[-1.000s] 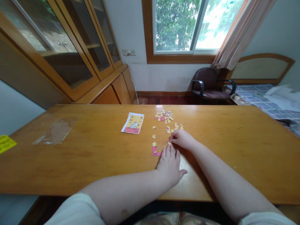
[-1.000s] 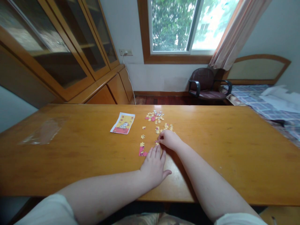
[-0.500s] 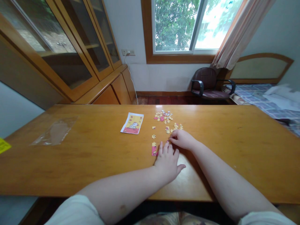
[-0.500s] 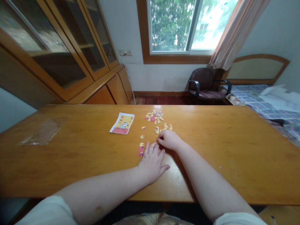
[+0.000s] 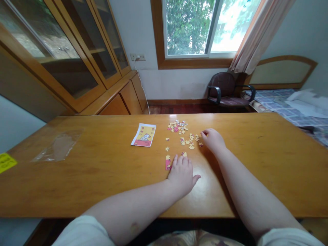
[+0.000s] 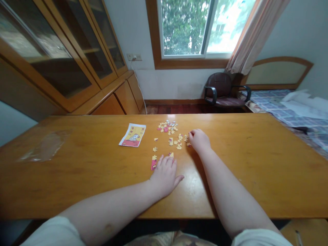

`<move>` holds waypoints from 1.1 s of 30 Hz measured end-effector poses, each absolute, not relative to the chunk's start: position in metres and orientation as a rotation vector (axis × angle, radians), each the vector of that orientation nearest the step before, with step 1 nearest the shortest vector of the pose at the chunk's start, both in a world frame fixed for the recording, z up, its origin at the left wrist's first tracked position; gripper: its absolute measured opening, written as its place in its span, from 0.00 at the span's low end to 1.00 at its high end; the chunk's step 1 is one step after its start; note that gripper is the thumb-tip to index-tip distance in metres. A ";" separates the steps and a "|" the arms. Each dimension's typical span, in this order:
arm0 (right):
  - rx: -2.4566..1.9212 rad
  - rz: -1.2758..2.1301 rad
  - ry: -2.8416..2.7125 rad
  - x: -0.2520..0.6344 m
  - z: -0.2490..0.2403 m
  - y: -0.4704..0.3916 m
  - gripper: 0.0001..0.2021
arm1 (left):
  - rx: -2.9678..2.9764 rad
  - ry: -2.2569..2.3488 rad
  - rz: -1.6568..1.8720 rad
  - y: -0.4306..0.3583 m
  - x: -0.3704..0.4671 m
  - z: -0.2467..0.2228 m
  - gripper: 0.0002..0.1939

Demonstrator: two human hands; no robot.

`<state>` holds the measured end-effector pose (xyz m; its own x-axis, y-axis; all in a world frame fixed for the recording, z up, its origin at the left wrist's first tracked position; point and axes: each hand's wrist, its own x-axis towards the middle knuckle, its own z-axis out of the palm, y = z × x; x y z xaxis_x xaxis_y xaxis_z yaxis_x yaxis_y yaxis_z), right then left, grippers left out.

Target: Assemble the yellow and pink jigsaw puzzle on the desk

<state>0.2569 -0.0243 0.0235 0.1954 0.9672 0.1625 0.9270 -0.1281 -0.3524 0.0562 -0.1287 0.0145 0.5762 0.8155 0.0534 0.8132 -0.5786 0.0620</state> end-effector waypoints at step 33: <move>-2.078 0.772 -2.036 0.269 0.023 -0.025 0.14 | 2.751 1.419 0.093 -0.128 0.056 0.019 0.28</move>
<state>0.2686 -0.0254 0.0235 -0.0423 0.9637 -0.2636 0.8963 -0.0800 -0.4361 0.0564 -0.1285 0.0185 0.5785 0.8150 0.0332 0.8123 -0.5793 0.0672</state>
